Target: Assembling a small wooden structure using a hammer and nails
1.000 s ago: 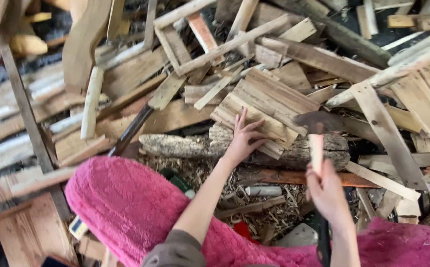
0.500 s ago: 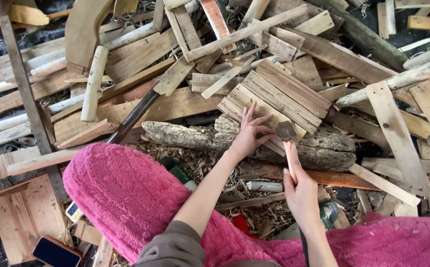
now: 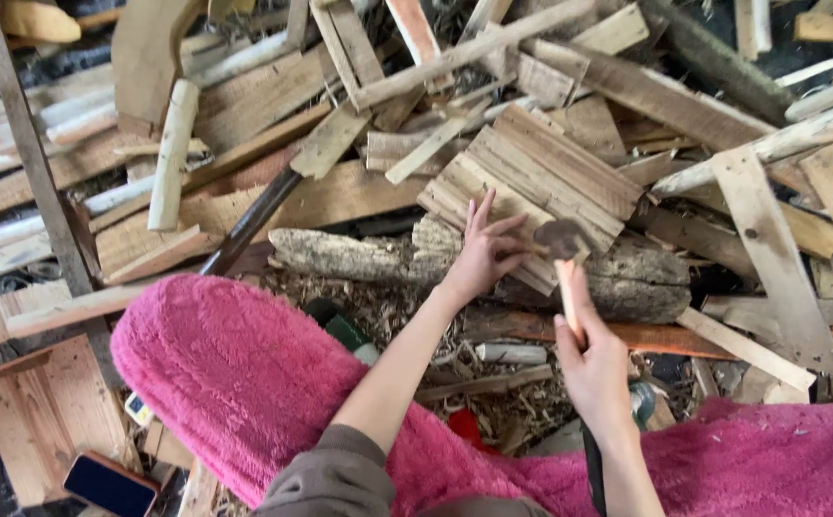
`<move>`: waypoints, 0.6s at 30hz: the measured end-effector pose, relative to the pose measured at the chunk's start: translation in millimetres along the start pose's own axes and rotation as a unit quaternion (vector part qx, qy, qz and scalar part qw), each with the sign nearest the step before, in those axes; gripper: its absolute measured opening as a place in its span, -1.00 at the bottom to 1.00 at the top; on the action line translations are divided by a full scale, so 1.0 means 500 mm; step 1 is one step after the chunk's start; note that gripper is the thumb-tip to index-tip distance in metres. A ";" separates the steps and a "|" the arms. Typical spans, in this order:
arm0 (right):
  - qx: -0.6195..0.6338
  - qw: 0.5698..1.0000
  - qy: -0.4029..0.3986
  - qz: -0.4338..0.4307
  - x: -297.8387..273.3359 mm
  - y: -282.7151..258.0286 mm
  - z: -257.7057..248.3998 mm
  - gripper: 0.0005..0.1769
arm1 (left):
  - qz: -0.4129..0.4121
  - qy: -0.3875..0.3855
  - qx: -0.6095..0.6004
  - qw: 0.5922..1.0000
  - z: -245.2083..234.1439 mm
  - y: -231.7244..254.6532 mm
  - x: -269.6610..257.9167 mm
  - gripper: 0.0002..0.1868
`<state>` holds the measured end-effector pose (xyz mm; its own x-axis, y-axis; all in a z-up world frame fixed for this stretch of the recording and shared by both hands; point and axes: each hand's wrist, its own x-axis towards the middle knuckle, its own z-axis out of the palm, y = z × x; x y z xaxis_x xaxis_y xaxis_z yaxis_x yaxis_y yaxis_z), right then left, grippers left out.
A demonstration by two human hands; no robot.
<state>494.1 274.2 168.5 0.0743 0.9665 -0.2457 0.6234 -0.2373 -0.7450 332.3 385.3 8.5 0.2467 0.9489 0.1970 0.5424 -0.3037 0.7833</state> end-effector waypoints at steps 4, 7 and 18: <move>0.000 1.000 -0.004 -0.007 0.009 0.025 0.012 -0.16 | 0.004 0.008 -0.001 1.000 0.003 0.000 -0.001 -0.83; 0.006 1.000 -0.019 0.009 0.005 0.019 0.018 -0.25 | 0.002 -0.012 -0.003 1.000 0.001 -0.008 -0.005 -0.79; -0.016 0.995 -0.056 0.075 0.012 -0.040 -0.042 -0.19 | 0.005 -0.017 -0.008 1.000 -0.003 -0.001 -0.002 -0.76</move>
<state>498.2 286.9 194.9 0.0817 0.9029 -0.4220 0.6368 -0.3730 -0.6748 330.3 384.8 8.8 0.2789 0.9425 0.1842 0.5270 -0.3105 0.7911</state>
